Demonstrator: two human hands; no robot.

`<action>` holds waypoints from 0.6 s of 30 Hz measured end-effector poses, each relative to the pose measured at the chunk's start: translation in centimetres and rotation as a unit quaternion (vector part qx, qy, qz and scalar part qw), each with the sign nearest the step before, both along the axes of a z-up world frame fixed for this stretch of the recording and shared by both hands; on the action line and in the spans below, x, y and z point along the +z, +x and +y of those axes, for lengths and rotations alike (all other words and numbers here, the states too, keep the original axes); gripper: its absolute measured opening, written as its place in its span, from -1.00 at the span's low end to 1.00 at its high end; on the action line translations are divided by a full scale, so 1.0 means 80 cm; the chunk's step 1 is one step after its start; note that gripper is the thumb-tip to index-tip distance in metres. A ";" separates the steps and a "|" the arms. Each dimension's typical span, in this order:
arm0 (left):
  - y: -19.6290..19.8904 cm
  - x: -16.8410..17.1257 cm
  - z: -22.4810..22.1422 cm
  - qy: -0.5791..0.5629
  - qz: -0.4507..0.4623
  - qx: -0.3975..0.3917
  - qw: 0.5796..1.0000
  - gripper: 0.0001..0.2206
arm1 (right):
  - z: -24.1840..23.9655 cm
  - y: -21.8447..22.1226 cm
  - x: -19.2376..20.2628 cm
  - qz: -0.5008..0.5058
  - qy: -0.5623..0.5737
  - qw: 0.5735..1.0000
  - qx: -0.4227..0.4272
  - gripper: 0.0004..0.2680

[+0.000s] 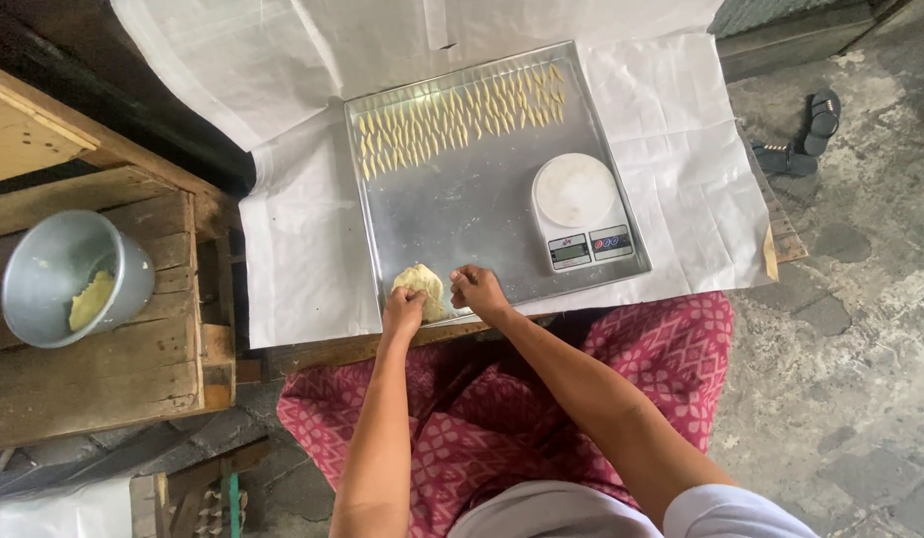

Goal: Rolling small pieces of dough into thin sticks and arranging them on a tray

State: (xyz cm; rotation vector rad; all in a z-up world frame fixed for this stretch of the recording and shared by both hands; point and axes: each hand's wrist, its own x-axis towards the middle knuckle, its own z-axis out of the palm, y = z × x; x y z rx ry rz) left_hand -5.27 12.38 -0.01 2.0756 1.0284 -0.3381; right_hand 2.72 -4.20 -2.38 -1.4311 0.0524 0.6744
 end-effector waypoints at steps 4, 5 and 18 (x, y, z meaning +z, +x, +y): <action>0.000 -0.010 0.004 0.004 -0.003 0.000 1.000 -0.65 | 0.004 0.000 0.002 0.031 0.012 0.999 -0.013 -0.80; 0.000 -0.016 0.006 0.008 -0.001 -0.003 1.000 -0.65 | 0.004 0.000 0.004 0.043 0.012 0.999 -0.013 -0.80; -0.010 0.096 -0.072 -0.046 -0.150 0.017 0.988 -0.70 | -0.013 -0.013 0.066 -0.025 0.002 0.996 0.091 -0.87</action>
